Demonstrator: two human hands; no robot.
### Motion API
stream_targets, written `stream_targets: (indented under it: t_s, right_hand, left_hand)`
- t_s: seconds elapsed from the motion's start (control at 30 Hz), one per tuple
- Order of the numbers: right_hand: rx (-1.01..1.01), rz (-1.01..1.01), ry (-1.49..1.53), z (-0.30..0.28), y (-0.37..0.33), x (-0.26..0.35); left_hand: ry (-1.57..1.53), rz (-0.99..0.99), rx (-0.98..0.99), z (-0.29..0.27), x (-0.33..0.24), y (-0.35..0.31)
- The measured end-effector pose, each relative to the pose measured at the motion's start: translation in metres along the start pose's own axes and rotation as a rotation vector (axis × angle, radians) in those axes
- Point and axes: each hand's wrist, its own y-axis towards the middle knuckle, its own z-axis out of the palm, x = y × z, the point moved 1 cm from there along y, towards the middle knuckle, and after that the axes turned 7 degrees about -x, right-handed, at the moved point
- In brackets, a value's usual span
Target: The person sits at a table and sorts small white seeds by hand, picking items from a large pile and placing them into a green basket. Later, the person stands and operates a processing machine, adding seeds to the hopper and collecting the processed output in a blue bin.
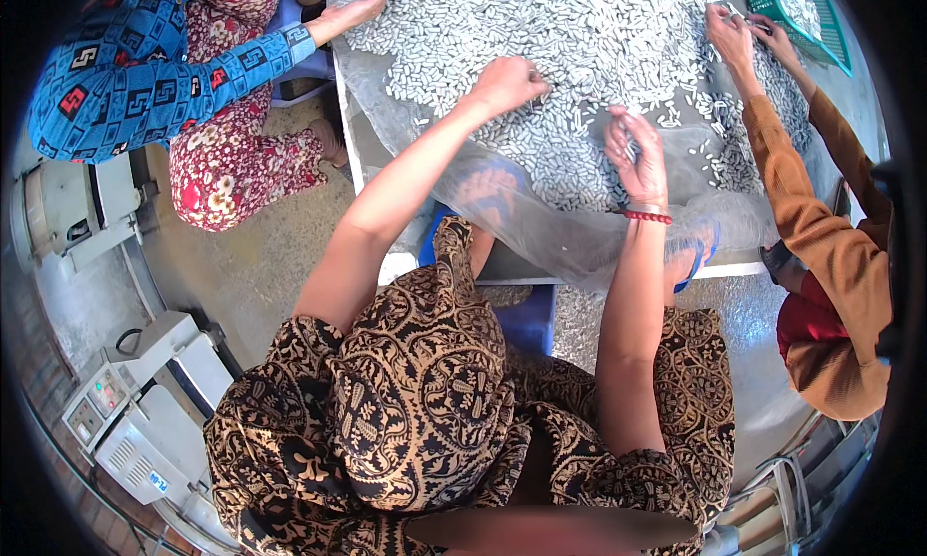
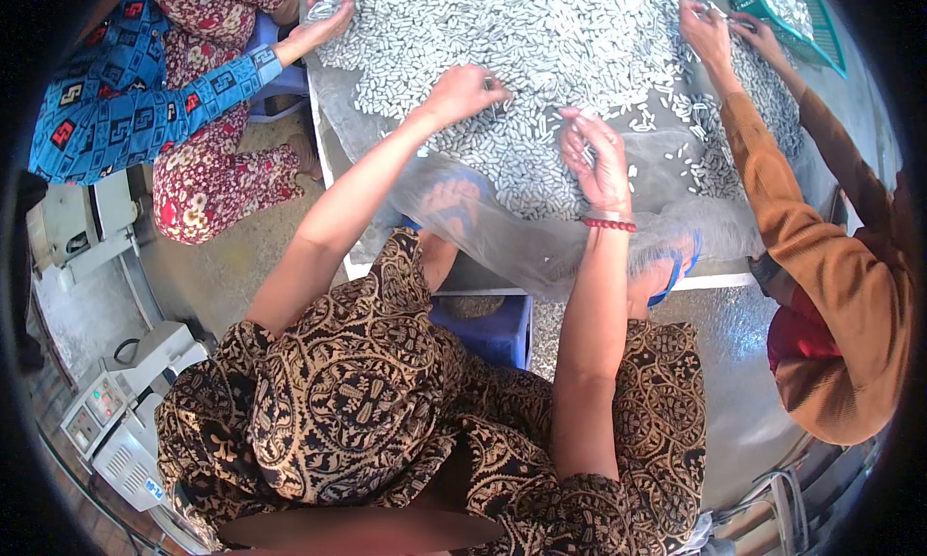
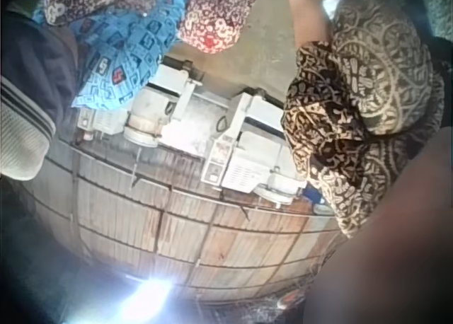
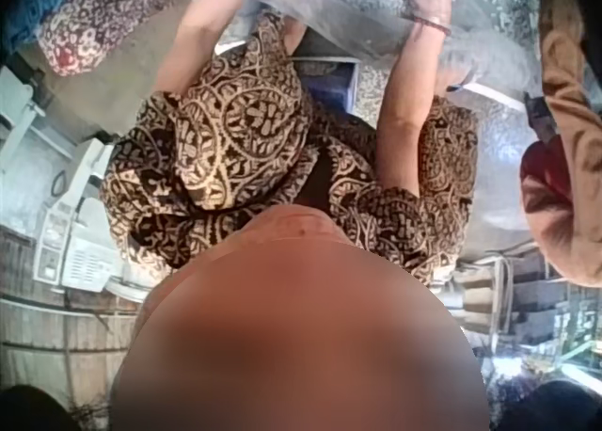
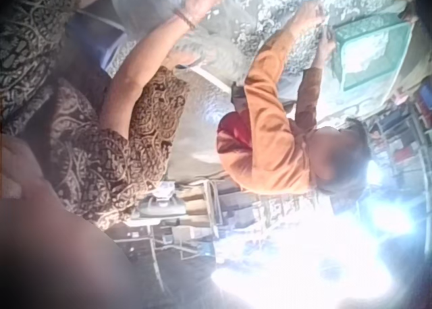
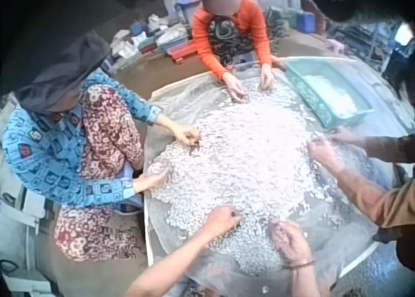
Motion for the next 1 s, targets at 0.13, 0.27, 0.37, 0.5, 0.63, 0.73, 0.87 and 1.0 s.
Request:
stream_targets:
  t_s: [0.13,0.27,0.37,0.5,0.63,0.73,0.87,1.0]
  right_hand:
    - [0.323,-0.107,0.259,-0.002,-0.016,0.016]
    - [0.177,-0.038,0.02,0.0,-0.02,0.022]
    - [0.092,0.008,-0.149,0.002,-0.013,0.019]
    - [0.104,0.066,-0.307,-0.004,0.005,0.002]
    - [0.142,-0.669,-1.171,-0.011,0.028,-0.026]
    - [-0.057,-0.36,-1.642,-0.023,0.034,-0.043]
    - [-0.104,-0.478,-1.375,-0.025,0.028,-0.042]
    - [-0.102,0.1,-0.225,-0.024,0.012,-0.028]
  left_hand:
    - [0.452,0.184,-0.028,0.021,-0.006,0.001]
    - [0.498,0.316,0.012,0.026,-0.004,-0.011]
    - [0.443,0.212,0.04,0.02,0.004,-0.019]
    - [0.089,-0.074,-0.002,-0.009,0.033,-0.026]
    - [-0.279,-0.302,0.172,-0.023,0.048,-0.034]
    - [-0.117,-0.179,0.221,-0.025,0.048,-0.034]
    - [0.094,-0.051,0.189,-0.031,0.039,-0.034]
    - [0.186,-0.056,0.037,-0.053,0.027,-0.043]
